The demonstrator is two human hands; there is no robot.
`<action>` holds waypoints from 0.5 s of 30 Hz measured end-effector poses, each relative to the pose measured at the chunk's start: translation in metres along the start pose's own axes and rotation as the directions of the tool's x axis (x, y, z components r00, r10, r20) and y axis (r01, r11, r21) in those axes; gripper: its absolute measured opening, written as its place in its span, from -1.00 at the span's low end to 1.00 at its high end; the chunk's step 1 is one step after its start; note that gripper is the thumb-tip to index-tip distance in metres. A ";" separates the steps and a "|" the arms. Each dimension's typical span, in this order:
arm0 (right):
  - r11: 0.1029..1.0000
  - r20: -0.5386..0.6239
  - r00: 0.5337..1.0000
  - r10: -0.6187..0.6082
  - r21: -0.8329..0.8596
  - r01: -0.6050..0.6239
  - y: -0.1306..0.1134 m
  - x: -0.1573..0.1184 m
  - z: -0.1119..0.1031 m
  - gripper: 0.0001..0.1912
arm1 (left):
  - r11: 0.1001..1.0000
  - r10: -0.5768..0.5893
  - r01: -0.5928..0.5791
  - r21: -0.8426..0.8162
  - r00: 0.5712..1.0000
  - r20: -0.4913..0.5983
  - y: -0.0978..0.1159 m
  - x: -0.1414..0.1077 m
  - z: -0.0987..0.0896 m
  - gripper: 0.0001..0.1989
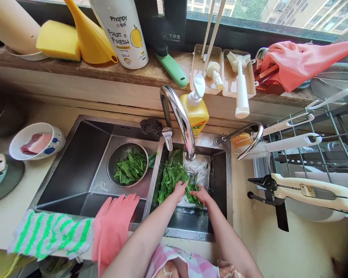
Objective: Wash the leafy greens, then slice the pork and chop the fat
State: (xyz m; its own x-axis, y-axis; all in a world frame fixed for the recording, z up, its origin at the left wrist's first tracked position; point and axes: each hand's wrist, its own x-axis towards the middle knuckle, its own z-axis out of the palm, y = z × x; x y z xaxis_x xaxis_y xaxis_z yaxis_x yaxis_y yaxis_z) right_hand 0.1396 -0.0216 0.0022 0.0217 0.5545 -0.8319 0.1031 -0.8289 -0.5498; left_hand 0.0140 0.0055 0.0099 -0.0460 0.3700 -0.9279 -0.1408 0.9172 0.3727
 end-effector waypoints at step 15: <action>0.984 -0.336 0.940 0.049 -0.143 -0.103 -0.005 0.020 0.001 -0.79 | 0.964 0.196 -0.209 -0.164 0.976 -0.091 0.007 -0.006 0.006 -0.75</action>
State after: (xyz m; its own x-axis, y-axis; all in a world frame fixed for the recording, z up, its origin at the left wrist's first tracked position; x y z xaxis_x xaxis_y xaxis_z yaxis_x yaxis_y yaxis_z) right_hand 0.1388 -0.0064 -0.0122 0.3599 0.5055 -0.7842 0.2415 -0.8623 -0.4450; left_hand 0.0195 0.0104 0.0178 -0.1630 0.5276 -0.8337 -0.2886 0.7826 0.5516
